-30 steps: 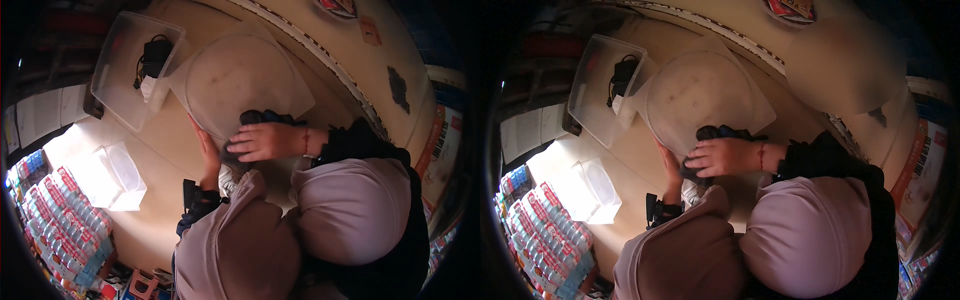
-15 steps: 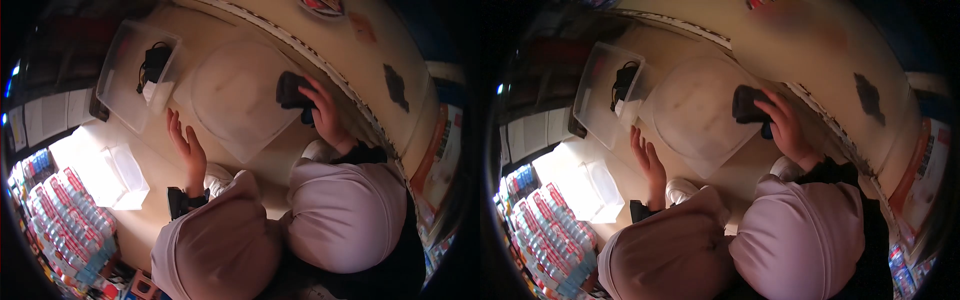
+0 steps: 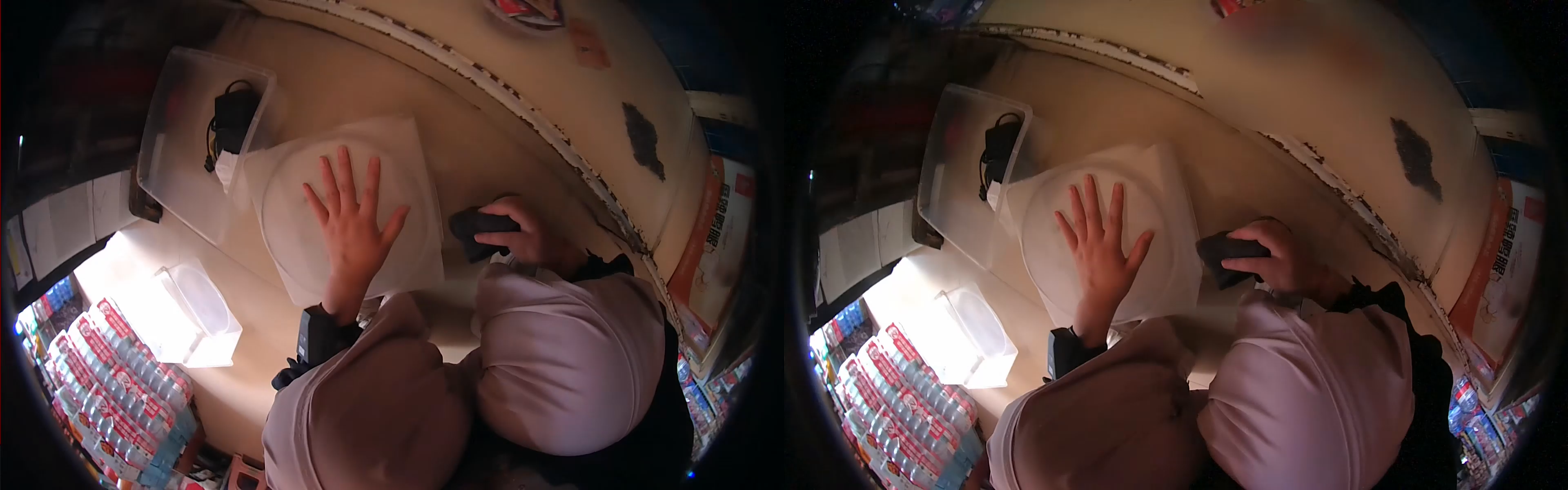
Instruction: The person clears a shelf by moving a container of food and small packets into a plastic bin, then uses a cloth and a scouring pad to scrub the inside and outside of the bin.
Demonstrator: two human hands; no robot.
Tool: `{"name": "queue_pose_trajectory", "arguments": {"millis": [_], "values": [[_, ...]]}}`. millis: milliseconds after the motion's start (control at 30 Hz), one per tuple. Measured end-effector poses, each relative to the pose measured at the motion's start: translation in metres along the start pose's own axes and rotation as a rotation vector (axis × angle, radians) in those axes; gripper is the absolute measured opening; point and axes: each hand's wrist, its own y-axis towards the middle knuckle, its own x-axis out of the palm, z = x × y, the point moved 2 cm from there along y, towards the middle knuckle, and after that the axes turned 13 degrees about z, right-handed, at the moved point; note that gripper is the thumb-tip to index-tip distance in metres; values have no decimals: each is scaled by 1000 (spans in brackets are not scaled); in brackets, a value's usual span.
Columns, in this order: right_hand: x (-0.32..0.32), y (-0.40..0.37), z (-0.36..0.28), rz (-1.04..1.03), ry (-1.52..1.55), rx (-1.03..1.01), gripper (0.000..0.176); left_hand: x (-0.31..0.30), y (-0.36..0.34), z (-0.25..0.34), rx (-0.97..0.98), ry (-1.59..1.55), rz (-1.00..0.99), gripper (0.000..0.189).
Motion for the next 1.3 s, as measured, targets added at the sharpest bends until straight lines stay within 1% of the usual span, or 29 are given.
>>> {"name": "queue_pose_trajectory", "arguments": {"millis": [33,67,133,167,233,300,367,400,433,500,533,567,633,667,733,767,833,867,933,967,1033,1067,1100,1167,1200,1233,1300], "values": [[0,4,-8,76,-39,-90,40,-1,3,1,-14,-9,6,75],[0,13,-13,67,-28,-82,40,-1,5,3,-26,-16,13,76],[3,34,-21,19,-16,-375,37,5,10,5,-45,-4,25,76],[9,39,-18,17,-9,-377,37,7,12,5,-53,7,42,76],[25,40,-12,-69,-67,-410,39,10,15,8,-63,21,54,76],[32,34,-10,-39,-77,-431,39,11,16,8,-72,29,71,76],[37,22,-20,-112,-208,-635,37,12,15,9,-76,41,73,75],[41,24,-25,-87,-211,-705,31,12,15,10,-79,39,70,75],[45,29,-29,-89,-212,-705,31,12,16,10,-78,37,76,75],[52,36,-38,-149,-213,-833,27,12,16,10,-74,36,80,74],[55,35,-38,-150,-262,-855,23,12,16,9,-72,28,83,74],[56,30,-36,-149,-264,-850,23,11,15,9,-68,18,85,74],[49,22,-25,-109,-293,-744,32,10,14,8,-64,-2,85,73],[44,20,-20,-110,-291,-746,32,10,14,7,-64,-22,89,73],[29,21,-8,58,-433,-576,34,9,14,6,-73,-47,91,71],[25,23,-1,56,-431,-579,34,10,13,6,-78,-74,95,69],[17,34,17,40,-527,-349,35,10,13,7,-80,-79,99,69],[15,40,19,40,-529,-351,35,10,14,7,-78,-83,103,69],[12,51,18,39,-493,-245,36,10,15,7,-71,-72,102,70],[13,46,17,40,-494,-246,36,9,15,7,-65,-61,99,70],[22,24,10,-33,-468,-421,38,9,14,8,-69,-60,90,70],[32,8,6,41,-400,-539,39,9,16,8,-74,-60,85,70],[34,8,-2,41,-405,-544,39,9,16,8,-73,-61,91,70],[38,19,-21,-51,-326,-563,40,9,15,9,-68,-72,94,70],[26,38,-18,-124,-150,-410,39,10,15,8,-67,-75,95,70],[27,42,-8,-125,-152,-412,39,10,15,7,-71,-90,102,69],[27,47,15,177,-345,-312,54,8,14,7,-83,-101,112,69]]}}
